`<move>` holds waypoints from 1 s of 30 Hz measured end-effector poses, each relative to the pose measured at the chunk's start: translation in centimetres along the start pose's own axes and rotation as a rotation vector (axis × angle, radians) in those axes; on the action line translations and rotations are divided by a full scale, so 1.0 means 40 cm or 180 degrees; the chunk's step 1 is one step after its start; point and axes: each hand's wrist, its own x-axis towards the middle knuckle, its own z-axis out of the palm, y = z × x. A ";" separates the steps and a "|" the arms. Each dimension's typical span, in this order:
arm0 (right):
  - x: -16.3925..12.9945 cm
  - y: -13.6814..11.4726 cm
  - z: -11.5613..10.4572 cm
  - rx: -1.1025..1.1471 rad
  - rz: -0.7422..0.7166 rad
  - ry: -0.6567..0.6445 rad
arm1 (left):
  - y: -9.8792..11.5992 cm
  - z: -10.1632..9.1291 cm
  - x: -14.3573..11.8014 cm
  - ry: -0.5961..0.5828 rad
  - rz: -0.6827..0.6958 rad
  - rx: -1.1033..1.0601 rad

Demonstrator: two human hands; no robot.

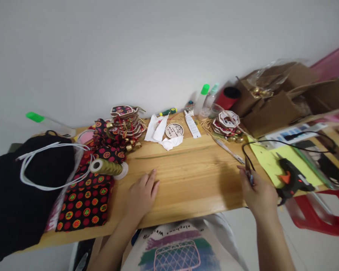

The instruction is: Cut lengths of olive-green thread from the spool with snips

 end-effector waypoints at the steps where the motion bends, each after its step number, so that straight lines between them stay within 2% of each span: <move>1: -0.004 0.008 0.001 -0.0079 -0.0245 -0.0050 | 0.000 0.001 0.000 0.0023 -0.0004 0.0016; 4: -0.024 0.032 0.011 -0.0344 -0.0905 -0.0231 | -0.001 0.003 -0.002 0.0070 -0.0023 0.0048; 8: -0.059 0.039 0.028 -0.0867 -0.1218 -0.0424 | -0.003 0.007 -0.004 0.0139 0.0003 0.0129; 10: -0.070 0.027 0.032 -0.0961 -0.1229 -0.0471 | -0.003 0.007 -0.003 0.0193 0.0032 0.0162; 15: -0.054 -0.007 0.030 -0.1345 -0.0912 -0.0348 | -0.002 0.007 -0.002 0.0270 0.0045 0.0168; 20: -0.023 -0.010 0.025 -0.1559 -0.0996 -0.0463 | 0.000 0.007 -0.003 0.0218 -0.0012 0.0119; 30: -0.015 -0.025 0.017 -0.1831 -0.1167 -0.0546 | -0.004 -0.012 0.004 0.0080 -0.0159 0.0253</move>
